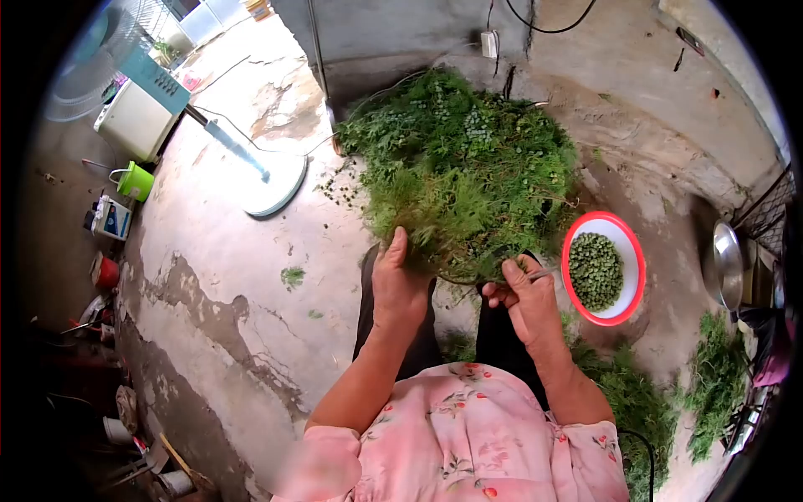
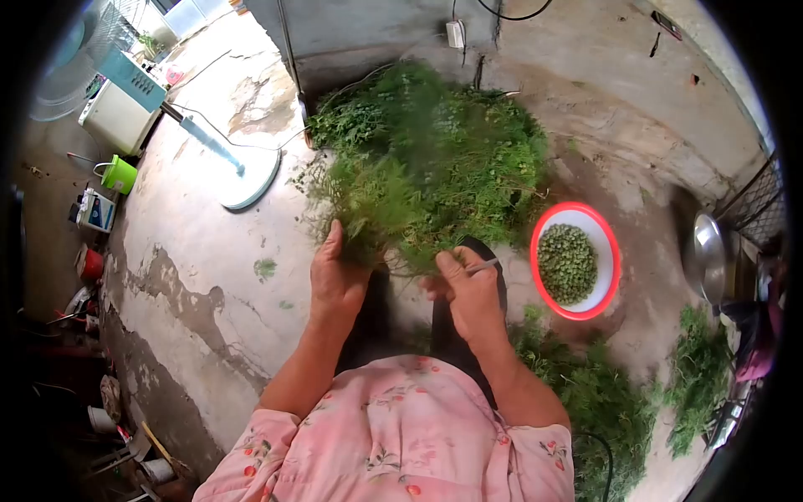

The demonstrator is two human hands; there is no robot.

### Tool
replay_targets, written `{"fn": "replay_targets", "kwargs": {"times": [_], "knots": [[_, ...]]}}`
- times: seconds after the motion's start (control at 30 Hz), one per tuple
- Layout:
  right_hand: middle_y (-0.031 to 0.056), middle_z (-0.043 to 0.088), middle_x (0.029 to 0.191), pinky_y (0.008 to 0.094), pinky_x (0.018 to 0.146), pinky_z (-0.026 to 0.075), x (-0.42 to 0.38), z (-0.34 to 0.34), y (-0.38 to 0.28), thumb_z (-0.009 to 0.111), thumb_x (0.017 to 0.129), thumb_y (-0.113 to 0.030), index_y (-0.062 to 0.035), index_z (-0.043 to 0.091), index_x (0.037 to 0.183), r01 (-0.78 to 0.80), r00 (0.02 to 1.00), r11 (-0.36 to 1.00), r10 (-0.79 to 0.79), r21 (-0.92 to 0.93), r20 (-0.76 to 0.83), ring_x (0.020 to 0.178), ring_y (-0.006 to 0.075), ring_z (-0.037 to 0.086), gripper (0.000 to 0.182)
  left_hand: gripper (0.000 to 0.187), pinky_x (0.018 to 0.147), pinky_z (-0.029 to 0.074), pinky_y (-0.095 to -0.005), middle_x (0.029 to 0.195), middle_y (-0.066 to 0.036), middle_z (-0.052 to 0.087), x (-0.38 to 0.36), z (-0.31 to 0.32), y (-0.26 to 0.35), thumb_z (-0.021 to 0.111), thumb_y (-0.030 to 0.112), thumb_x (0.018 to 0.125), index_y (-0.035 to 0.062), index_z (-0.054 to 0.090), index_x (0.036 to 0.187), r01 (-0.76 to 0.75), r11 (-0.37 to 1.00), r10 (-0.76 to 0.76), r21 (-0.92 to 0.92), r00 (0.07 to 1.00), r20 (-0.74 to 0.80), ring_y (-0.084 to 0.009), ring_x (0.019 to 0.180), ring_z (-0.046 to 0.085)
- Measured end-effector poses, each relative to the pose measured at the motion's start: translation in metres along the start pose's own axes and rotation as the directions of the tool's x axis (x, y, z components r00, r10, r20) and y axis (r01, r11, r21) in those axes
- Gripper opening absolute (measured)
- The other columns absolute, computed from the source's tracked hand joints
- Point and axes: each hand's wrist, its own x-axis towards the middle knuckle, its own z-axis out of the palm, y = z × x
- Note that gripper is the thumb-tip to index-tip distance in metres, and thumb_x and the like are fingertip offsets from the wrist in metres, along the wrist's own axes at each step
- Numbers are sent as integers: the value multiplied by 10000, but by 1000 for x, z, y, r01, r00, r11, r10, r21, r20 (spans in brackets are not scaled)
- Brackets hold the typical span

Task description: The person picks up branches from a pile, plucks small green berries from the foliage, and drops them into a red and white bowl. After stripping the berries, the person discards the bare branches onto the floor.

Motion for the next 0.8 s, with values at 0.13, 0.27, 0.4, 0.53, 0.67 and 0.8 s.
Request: {"fn": "replay_targets", "kwargs": {"times": [0.13, 0.27, 0.4, 0.53, 0.67, 0.8], "knots": [[84, 571, 766, 292, 501, 499, 8, -27, -16, 616, 833, -164, -25, 492, 885, -26, 996, 993, 36, 117, -80, 617, 229, 615, 194, 305, 859, 425, -424, 1134, -131, 557, -2, 3, -5, 431, 280, 924, 82, 482, 1151, 32, 998, -29, -49, 998, 54, -260, 947, 544], [82, 568, 765, 298, 505, 505, 17, -50, -29, 618, 831, -174, -28, 489, 894, 38, 989, 993, -22, 111, -144, 625, 228, 614, 204, 320, 837, 427, -402, 1147, -136, 551, 9, -7, -9, 436, 286, 922, 69, 474, 1154, 93, 995, -96, 47, 992, 81, -257, 938, 542], [68, 578, 741, 276, 535, 503, 22, -75, -52, 612, 837, -181, -22, 519, 884, 174, 945, 985, -172, -19, -279, 611, 185, 601, 191, 424, 909, 397, -392, 1191, -126, 516, 13, -6, -6, 489, 311, 895, 38, 418, 1211, 113, 977, -115, 182, 993, -3, -250, 1075, 496], [63, 588, 695, 249, 489, 467, 29, -138, -66, 584, 843, -143, -2, 576, 851, 240, 862, 900, -370, -364, -346, 565, 158, 582, 142, 453, 926, 399, -389, 1168, -150, 507, 27, -15, 5, 534, 295, 875, 14, 397, 1203, 40, 984, -37, 171, 999, -20, -261, 1089, 493], [71, 554, 589, 243, 437, 409, 6, -251, -41, 610, 788, -112, 12, 576, 797, -260, 924, 545, -99, -797, -370, 486, 140, 544, 128, 395, 931, 400, -381, 1143, -123, 529, 48, -23, 22, 484, 297, 902, 27, 426, 1184, 3, 988, 3, 156, 999, -43, -241, 1063, 508], [108, 557, 573, 316, 384, 418, -66, -324, -26, 626, 769, -160, -3, 498, 634, -498, 454, -287, 718, -818, -528, 435, 185, 537, 243, 297, 896, 424, -364, 1083, -97, 563, 74, -32, 38, 464, 260, 915, 34, 476, 1108, -24, 995, 32, 94, 996, -82, -224, 1009, 537]]}}
